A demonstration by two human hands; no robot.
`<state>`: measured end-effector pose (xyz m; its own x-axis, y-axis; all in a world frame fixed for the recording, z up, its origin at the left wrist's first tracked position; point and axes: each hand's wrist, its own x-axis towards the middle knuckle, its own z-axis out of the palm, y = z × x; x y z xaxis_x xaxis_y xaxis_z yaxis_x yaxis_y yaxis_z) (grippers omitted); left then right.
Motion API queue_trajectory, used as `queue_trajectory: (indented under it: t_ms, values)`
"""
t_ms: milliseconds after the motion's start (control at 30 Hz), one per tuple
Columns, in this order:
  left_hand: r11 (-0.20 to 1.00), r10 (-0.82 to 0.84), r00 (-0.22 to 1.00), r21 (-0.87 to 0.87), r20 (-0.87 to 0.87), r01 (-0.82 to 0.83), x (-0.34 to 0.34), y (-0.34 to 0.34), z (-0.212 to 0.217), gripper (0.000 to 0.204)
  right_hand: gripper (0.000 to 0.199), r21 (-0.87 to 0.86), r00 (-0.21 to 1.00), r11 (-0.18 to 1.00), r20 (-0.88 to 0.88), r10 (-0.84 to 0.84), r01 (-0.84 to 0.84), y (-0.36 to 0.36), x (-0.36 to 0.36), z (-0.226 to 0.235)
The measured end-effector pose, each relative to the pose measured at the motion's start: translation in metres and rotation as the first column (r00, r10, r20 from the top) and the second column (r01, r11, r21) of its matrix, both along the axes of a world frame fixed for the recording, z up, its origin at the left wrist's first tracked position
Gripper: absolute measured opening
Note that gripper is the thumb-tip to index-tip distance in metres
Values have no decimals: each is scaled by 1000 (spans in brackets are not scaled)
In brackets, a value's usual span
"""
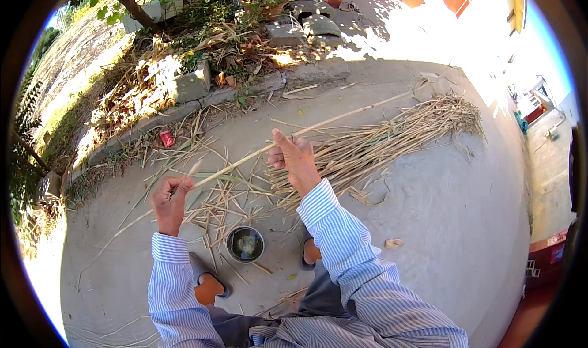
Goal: The person sits on the ground and repeatedly picks up long dried sticks, strips off outer layers by hand, and places the processed pieces into a metal bowl. The person continues this repetitive manual processing throughout the clip.
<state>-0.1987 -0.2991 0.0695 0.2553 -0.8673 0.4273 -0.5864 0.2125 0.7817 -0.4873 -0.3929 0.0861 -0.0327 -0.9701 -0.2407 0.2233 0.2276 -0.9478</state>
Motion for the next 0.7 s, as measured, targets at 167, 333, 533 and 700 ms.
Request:
queue_trajectory:
  t_ms: [167,333,533,700]
  values:
    - [966,208,973,135,98,-220,29,-4,3,28,54,5,995,995,31,95,-95,8,6,3]
    - [951,212,763,-307,610,-19,-21,-3,20,26,50,20,981,983,74,181,-182,23,40,-4]
    - [989,-145,814,69,562,129,-23,-1,10,17,48,-52,969,969,39,242,-240,26,49,-12]
    - [952,-139,789,301,598,-61,64,25,-23,17,43,-85,991,989,-78,112,-118,2,9,1]
